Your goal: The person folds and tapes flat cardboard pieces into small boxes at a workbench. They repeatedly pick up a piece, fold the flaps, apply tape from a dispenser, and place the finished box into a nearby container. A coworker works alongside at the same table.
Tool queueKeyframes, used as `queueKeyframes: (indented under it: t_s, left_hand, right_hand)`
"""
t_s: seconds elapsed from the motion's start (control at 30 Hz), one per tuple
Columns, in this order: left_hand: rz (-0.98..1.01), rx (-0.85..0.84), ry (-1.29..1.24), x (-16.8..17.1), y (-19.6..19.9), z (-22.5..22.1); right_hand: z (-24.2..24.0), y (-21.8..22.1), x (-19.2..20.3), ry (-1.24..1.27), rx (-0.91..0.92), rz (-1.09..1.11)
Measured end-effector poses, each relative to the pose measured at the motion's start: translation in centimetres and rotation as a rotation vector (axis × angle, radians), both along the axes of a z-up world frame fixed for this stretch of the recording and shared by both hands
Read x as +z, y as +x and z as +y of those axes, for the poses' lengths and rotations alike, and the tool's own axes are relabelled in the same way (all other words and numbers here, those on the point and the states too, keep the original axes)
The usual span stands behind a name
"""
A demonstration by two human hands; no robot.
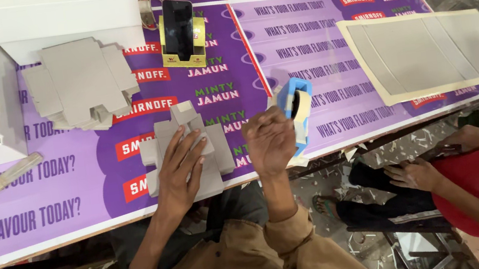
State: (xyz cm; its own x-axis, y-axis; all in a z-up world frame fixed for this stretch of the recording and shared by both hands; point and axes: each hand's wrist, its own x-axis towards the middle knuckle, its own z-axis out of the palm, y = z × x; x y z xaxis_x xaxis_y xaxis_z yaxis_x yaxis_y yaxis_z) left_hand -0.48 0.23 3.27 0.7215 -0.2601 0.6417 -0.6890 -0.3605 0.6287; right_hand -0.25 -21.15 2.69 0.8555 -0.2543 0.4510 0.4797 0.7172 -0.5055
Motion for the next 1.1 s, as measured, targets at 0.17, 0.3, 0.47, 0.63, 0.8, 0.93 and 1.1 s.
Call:
queueKeyframes:
  t_s: [0.17,0.3,0.47,0.63,0.8,0.93,1.1]
  left_hand:
    - [0.014,-0.007,-0.01,-0.7,-0.9,-0.2]
    - [0.006,-0.004,0.004,-1.2,-0.9,0.0]
    - [0.019,0.005,-0.011,-2.0,-0.5,0.1]
    - [0.014,0.014,0.009,-3.0,-0.7,0.1]
    - [-0.005,0.021,0.017,-2.9,-0.3,0.3]
    - [-0.002,0.017,0.018,-2.4,0.1,0.3]
    - [-0.016,0.02,-0.017,-2.3,-0.2,-0.4]
  right_hand:
    - [1.0,-2.4,1.7,-0.357,-0.05,-0.174]
    - [1.5,-3.6,5.6,-0.429,0.011,-0.499]
    - [3.4,-5.8,11.2,-0.389,0.067,-0.802]
    - [3.9,-7.3,14.6,-0.499,0.116,-0.834]
    - [3.8,-4.1,13.6,-0.568,-0.02,-0.718]
    - [0.2,-3.2,13.2,-1.045,-0.086,-0.287]
    - [-3.2,0.0,13.3,-1.781,-0.147,-0.132]
